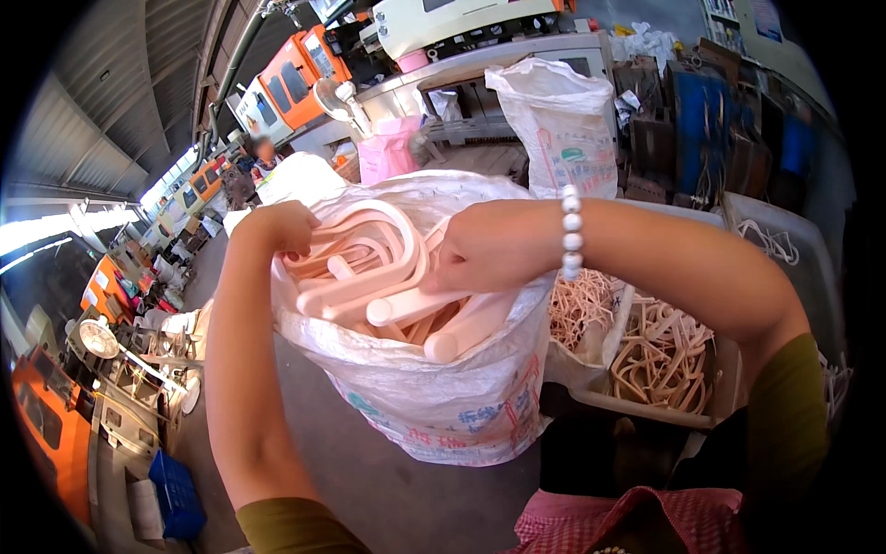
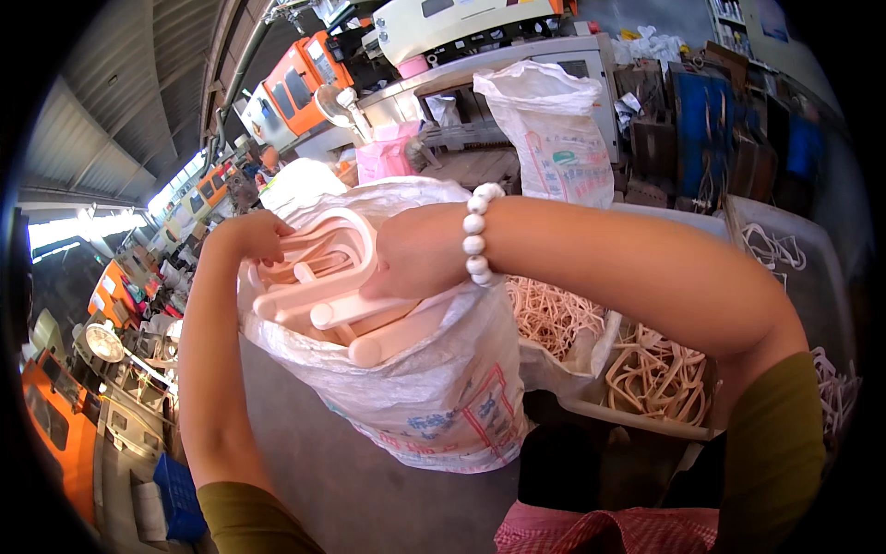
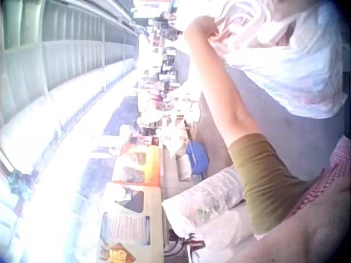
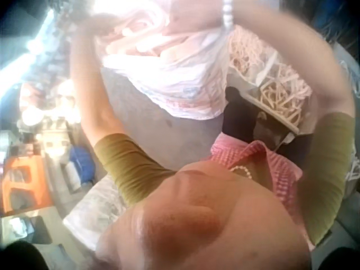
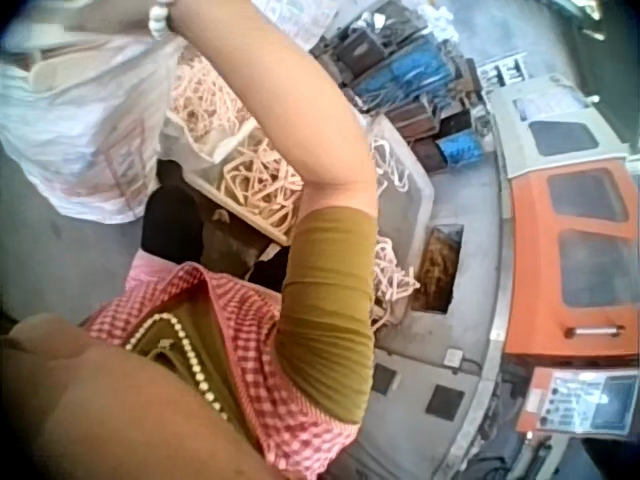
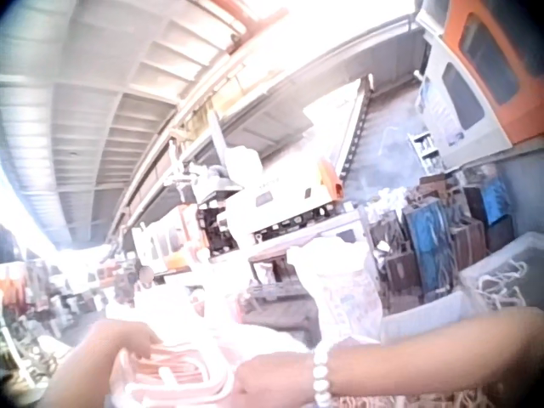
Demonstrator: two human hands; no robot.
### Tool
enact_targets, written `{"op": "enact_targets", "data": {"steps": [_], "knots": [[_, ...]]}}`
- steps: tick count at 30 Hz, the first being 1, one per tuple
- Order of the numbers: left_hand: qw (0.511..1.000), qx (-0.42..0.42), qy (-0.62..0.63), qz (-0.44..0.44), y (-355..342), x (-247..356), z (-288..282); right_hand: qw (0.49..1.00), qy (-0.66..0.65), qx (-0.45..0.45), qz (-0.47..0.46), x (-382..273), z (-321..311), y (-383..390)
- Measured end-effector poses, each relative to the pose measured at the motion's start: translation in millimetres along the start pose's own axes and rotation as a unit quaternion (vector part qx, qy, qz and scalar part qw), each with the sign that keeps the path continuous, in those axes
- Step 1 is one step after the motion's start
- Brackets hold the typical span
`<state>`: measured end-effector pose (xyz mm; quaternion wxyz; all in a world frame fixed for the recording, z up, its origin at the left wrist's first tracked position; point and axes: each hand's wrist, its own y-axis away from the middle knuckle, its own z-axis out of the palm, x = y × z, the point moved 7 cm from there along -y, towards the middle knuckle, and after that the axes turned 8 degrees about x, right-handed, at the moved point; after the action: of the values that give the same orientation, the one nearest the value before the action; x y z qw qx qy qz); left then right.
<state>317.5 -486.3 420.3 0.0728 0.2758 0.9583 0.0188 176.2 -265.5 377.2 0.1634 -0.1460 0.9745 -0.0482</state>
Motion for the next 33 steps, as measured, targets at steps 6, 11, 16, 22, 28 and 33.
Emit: {"op": "enact_targets", "data": {"steps": [6,11,16,22,28,33], "knots": [[0.976,0.15,-0.128,-0.091,-91,-67,51,0.989,0.006,0.106,-0.104,-4,-22,54],[0.971,0.235,0.035,-0.012,-64,-78,47,0.927,-0.018,0.254,-0.276,11,-7,101],[0.95,0.302,0.074,0.014,-22,-58,37,0.836,-0.082,0.428,-0.334,82,-8,132],[0.937,0.265,0.192,-0.123,27,-57,24,0.848,-0.138,0.459,-0.228,217,-8,131],[0.952,0.222,0.166,-0.131,25,-5,14,0.935,-0.191,0.296,-0.035,295,23,124],[0.971,0.172,0.16,-0.052,17,39,-5,0.947,-0.268,0.153,0.093,279,12,132]]}}
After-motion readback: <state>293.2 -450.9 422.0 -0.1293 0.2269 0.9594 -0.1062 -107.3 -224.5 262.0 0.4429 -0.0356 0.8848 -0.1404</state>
